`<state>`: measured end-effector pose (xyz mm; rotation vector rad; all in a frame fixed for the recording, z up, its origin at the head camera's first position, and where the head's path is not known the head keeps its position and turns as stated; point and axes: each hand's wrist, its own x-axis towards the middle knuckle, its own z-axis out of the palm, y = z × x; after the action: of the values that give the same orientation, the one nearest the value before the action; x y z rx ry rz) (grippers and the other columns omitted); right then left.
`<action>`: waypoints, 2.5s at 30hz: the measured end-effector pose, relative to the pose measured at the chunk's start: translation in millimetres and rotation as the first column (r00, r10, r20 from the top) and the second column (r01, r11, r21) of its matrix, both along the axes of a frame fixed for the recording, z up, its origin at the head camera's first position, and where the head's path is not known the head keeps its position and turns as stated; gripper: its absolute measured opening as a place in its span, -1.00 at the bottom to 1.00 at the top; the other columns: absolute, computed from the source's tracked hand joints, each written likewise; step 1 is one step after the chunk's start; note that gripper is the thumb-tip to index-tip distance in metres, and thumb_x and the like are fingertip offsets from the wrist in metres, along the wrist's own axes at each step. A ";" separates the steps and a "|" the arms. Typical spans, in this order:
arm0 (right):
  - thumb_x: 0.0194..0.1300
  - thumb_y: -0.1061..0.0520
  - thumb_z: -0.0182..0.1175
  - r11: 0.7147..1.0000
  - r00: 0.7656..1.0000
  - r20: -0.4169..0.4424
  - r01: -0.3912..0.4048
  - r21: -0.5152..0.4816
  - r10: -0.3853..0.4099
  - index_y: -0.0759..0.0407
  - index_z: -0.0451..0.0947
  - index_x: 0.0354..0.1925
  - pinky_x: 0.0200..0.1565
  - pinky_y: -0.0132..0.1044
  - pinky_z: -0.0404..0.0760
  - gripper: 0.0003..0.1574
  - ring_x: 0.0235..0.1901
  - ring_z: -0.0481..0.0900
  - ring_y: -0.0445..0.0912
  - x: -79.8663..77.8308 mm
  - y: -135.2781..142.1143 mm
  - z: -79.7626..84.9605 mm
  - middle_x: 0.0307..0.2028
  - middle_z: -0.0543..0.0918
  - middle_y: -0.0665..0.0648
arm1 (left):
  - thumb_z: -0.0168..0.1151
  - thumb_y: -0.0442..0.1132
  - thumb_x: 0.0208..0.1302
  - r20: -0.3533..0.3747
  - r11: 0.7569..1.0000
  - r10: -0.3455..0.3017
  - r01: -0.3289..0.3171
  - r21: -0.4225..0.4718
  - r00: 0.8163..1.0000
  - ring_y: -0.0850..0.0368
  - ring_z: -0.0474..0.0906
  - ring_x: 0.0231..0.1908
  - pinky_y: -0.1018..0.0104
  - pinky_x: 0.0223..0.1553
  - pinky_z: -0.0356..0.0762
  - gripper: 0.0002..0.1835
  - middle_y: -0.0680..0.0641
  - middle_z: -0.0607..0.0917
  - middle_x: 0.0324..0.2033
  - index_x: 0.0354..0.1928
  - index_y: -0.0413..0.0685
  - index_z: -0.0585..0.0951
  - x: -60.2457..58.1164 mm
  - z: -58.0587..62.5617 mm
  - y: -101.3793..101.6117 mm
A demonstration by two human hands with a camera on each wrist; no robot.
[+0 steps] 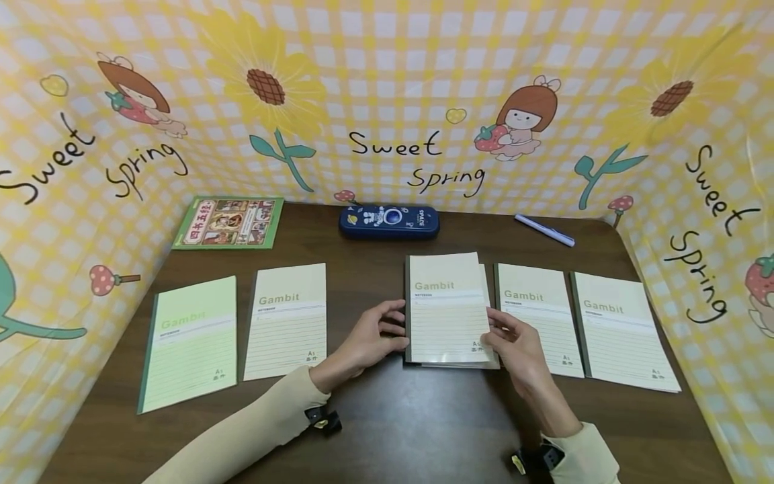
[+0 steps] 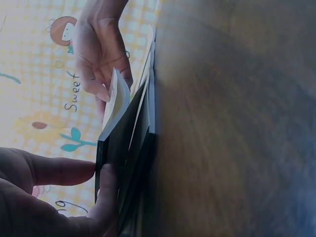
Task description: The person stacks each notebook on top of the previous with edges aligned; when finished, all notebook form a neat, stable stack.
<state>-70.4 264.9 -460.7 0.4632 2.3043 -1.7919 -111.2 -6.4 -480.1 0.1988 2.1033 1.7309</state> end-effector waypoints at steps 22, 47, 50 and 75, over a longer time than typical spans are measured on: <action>0.38 0.30 0.30 0.976 0.998 -0.025 -0.055 0.213 0.062 0.36 0.44 0.42 -0.28 -0.50 0.54 -0.32 -0.20 0.54 -0.43 5.1 13.5 -11.2 0.20 0.61 0.42 | 0.42 -0.31 0.27 -0.055 0.982 -0.076 0.065 -0.176 0.996 -0.08 0.67 0.03 0.20 0.02 0.65 -0.23 -0.24 0.59 0.10 0.50 -0.31 0.37 -1.0 -5.9 15.1; 0.28 0.24 0.45 0.825 0.953 -0.144 -0.149 0.546 0.267 0.39 0.57 0.27 -0.09 -0.08 0.80 -0.37 0.01 0.75 0.24 13.3 13.1 -6.7 0.10 0.70 0.43 | 0.61 -0.20 0.14 -0.213 0.914 -0.240 0.146 -0.377 0.947 0.00 0.67 0.04 0.38 -0.06 0.67 0.05 -0.24 0.54 0.24 0.60 -0.14 0.22 8.0 1.3 20.1; 0.25 0.25 0.47 0.802 0.943 -0.157 -0.155 0.577 0.294 0.41 0.57 0.26 -0.11 -0.07 0.80 -0.36 -0.02 0.76 0.25 14.7 10.6 -4.4 0.10 0.70 0.44 | 0.67 -0.18 0.06 -0.268 0.881 -0.288 0.145 -0.451 0.919 0.05 0.66 0.01 0.37 -0.01 0.64 0.14 -0.23 0.54 0.25 0.62 -0.09 0.17 12.8 4.3 22.0; -0.07 0.36 0.62 0.701 0.889 -0.122 -0.257 0.665 0.441 0.39 0.39 0.42 -0.23 -0.13 0.75 0.09 -0.15 0.74 0.12 19.6 14.7 -6.9 0.00 0.68 0.37 | 0.68 -0.40 -0.07 -0.441 0.821 -0.358 0.052 -0.568 0.823 -0.10 0.68 -0.11 0.16 -0.04 0.72 0.18 -0.25 0.62 0.01 0.58 -0.24 0.16 22.4 7.1 29.0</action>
<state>-50.8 279.5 -467.6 -0.1769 2.9189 -0.8981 -88.8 22.6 -473.0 0.7955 2.7384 0.9499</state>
